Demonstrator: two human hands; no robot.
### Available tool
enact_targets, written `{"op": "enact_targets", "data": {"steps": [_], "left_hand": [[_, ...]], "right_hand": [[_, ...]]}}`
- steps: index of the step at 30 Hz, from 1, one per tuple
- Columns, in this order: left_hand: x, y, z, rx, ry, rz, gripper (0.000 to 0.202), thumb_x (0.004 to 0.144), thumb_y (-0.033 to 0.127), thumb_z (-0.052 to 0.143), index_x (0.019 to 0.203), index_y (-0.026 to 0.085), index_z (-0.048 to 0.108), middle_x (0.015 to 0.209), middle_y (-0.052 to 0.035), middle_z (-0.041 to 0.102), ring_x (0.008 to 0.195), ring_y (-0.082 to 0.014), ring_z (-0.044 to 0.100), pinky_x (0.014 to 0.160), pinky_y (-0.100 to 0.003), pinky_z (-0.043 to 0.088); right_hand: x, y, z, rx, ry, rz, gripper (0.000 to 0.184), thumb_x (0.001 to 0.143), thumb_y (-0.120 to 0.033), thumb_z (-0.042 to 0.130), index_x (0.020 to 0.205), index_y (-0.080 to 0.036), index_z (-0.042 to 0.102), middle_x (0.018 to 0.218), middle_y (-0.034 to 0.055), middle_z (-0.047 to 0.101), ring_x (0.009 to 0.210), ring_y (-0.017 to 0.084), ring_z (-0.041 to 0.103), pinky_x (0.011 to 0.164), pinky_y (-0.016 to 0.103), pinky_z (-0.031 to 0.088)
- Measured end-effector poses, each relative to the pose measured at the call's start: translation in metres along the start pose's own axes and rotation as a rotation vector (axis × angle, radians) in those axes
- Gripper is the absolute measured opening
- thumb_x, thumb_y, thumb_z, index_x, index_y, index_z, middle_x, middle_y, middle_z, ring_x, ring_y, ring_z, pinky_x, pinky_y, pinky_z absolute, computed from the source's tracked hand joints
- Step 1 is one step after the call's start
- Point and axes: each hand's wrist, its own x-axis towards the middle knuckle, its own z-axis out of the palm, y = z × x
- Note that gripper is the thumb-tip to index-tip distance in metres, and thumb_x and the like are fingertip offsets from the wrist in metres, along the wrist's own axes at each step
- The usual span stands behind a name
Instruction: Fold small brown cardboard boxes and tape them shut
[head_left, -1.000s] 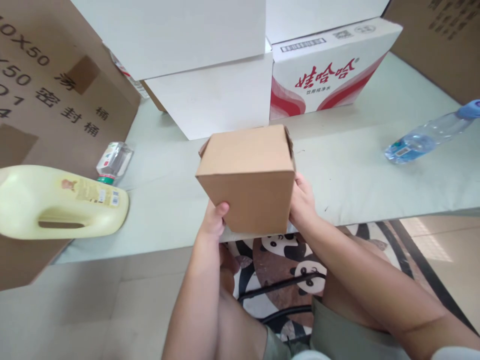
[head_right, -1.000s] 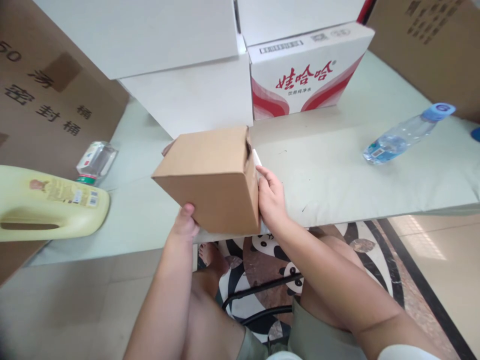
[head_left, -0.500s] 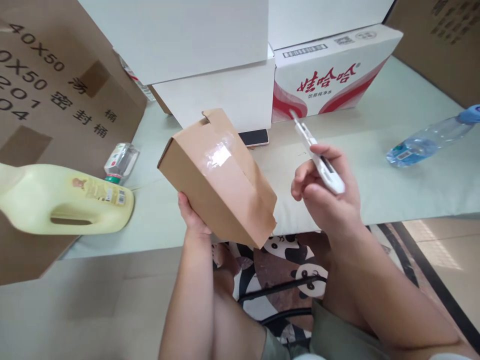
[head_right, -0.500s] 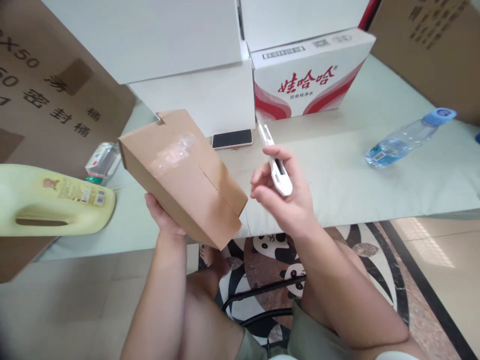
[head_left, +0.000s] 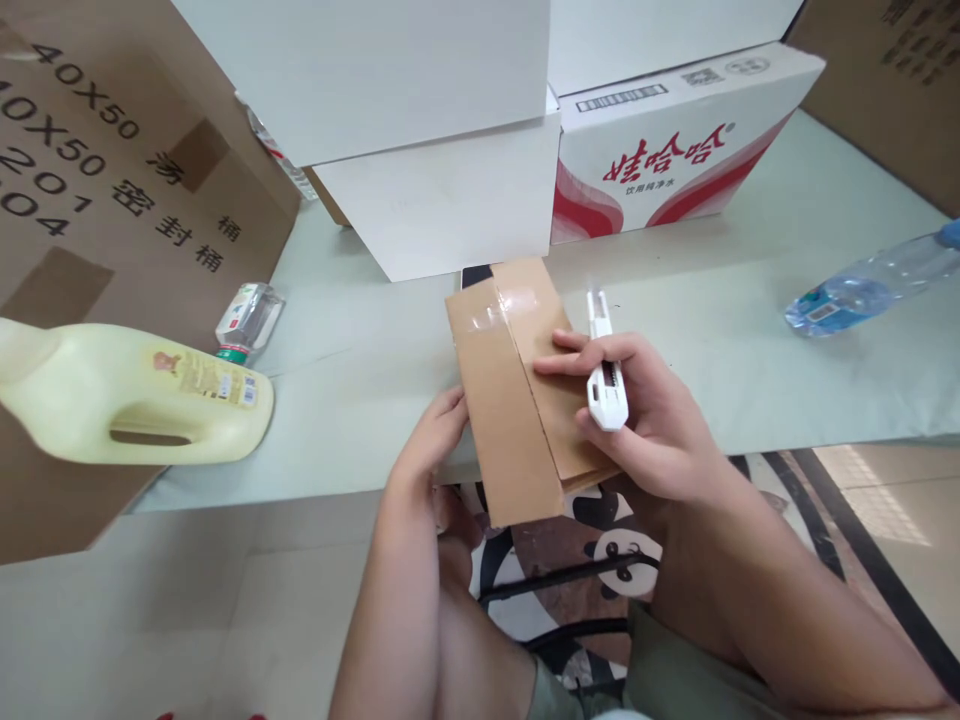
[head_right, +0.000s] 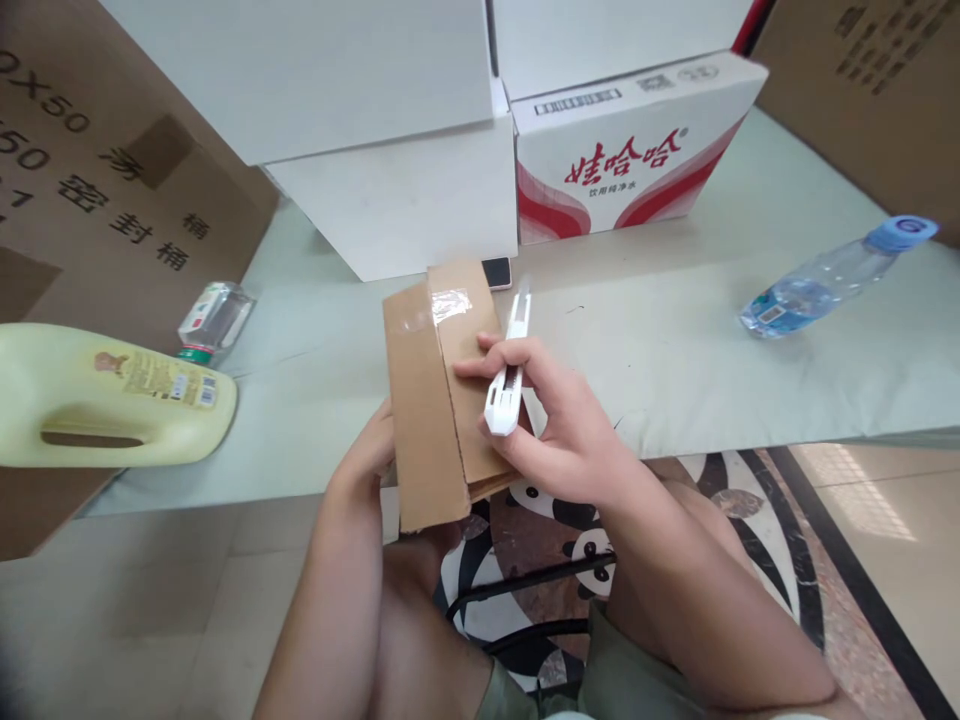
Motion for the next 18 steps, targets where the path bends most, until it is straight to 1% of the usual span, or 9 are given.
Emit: {"op": "enact_targets", "data": {"steps": [3, 5, 6, 8, 10, 12, 14, 16, 18], "left_hand": [[-0.001, 0.005, -0.008, 0.148, 0.108, 0.113, 0.053, 0.084, 0.054, 0.067, 0.13, 0.028, 0.063, 0.138, -0.0105, 0.064, 0.135, -0.0352, 0.053, 0.11, -0.056, 0.046], [-0.002, 0.008, -0.011, 0.191, 0.233, 0.296, 0.057, 0.088, 0.058, 0.06, 0.138, 0.031, 0.055, 0.154, -0.0081, 0.049, 0.147, -0.0315, 0.039, 0.117, -0.053, 0.038], [-0.002, 0.01, -0.013, 0.215, 0.253, 0.384, 0.058, 0.088, 0.06, 0.057, 0.14, 0.033, 0.052, 0.159, -0.0067, 0.042, 0.151, -0.0304, 0.033, 0.12, -0.052, 0.034], [-0.002, 0.013, -0.016, 0.279, 0.192, 0.502, 0.058, 0.088, 0.064, 0.054, 0.137, 0.033, 0.054, 0.164, -0.0051, 0.032, 0.154, -0.0307, 0.024, 0.121, -0.051, 0.031], [-0.002, 0.014, -0.019, 0.351, 0.092, 0.529, 0.056, 0.088, 0.066, 0.05, 0.131, 0.031, 0.059, 0.163, -0.0064, 0.031, 0.153, -0.0329, 0.024, 0.12, -0.051, 0.033], [-0.002, 0.013, -0.02, 0.412, 0.055, 0.536, 0.054, 0.089, 0.068, 0.045, 0.123, 0.029, 0.063, 0.152, -0.0096, 0.04, 0.149, -0.0335, 0.032, 0.118, -0.052, 0.035], [-0.002, 0.011, -0.018, 0.46, 0.07, 0.579, 0.052, 0.089, 0.068, 0.045, 0.117, 0.029, 0.065, 0.134, -0.0107, 0.05, 0.14, -0.0322, 0.041, 0.116, -0.054, 0.036], [-0.003, 0.009, -0.014, 0.496, 0.068, 0.628, 0.047, 0.088, 0.066, 0.051, 0.115, 0.029, 0.064, 0.122, -0.01, 0.053, 0.133, -0.0309, 0.045, 0.114, -0.054, 0.038], [-0.003, 0.007, -0.008, 0.513, 0.055, 0.64, 0.044, 0.088, 0.062, 0.056, 0.117, 0.029, 0.062, 0.12, -0.0101, 0.052, 0.13, -0.0302, 0.045, 0.11, -0.053, 0.041]], "right_hand": [[0.003, 0.001, -0.001, -0.105, -0.083, 0.0, 0.018, 0.09, -0.023, 0.061, 0.102, -0.026, 0.047, 0.118, 0.0067, 0.073, 0.129, 0.026, 0.06, 0.103, 0.044, 0.05], [0.007, 0.0, 0.003, -0.175, -0.141, -0.05, 0.017, 0.089, -0.02, 0.06, 0.094, -0.025, 0.046, 0.111, 0.0065, 0.075, 0.112, 0.024, 0.068, 0.094, 0.041, 0.053], [0.008, 0.0, 0.006, -0.191, -0.178, -0.084, 0.017, 0.088, -0.019, 0.06, 0.091, -0.025, 0.045, 0.108, 0.0062, 0.075, 0.107, 0.023, 0.069, 0.091, 0.04, 0.053], [0.01, -0.002, 0.011, -0.179, -0.253, -0.148, 0.019, 0.088, -0.019, 0.061, 0.087, -0.025, 0.043, 0.106, 0.0054, 0.076, 0.106, 0.023, 0.07, 0.09, 0.039, 0.053], [0.009, -0.001, 0.016, -0.136, -0.28, -0.169, 0.021, 0.088, -0.019, 0.063, 0.086, -0.025, 0.043, 0.103, 0.0046, 0.077, 0.109, 0.023, 0.07, 0.09, 0.039, 0.054], [0.005, 0.0, 0.018, -0.063, -0.225, -0.14, 0.021, 0.089, -0.017, 0.062, 0.084, -0.025, 0.043, 0.093, 0.0031, 0.077, 0.103, 0.021, 0.072, 0.087, 0.038, 0.055], [-0.001, 0.002, 0.019, 0.03, -0.074, -0.103, 0.02, 0.091, -0.017, 0.061, 0.083, -0.025, 0.045, 0.075, -0.0008, 0.073, 0.081, 0.018, 0.074, 0.071, 0.031, 0.056], [-0.007, -0.001, 0.018, 0.119, 0.117, -0.092, 0.013, 0.094, -0.023, 0.061, 0.086, -0.024, 0.05, 0.063, -0.0041, 0.066, 0.054, 0.013, 0.064, 0.051, 0.025, 0.047], [-0.01, -0.008, 0.015, 0.186, 0.275, -0.097, 0.012, 0.096, -0.035, 0.06, 0.095, -0.024, 0.057, 0.061, -0.0036, 0.065, 0.043, 0.011, 0.054, 0.039, 0.024, 0.036]]}}
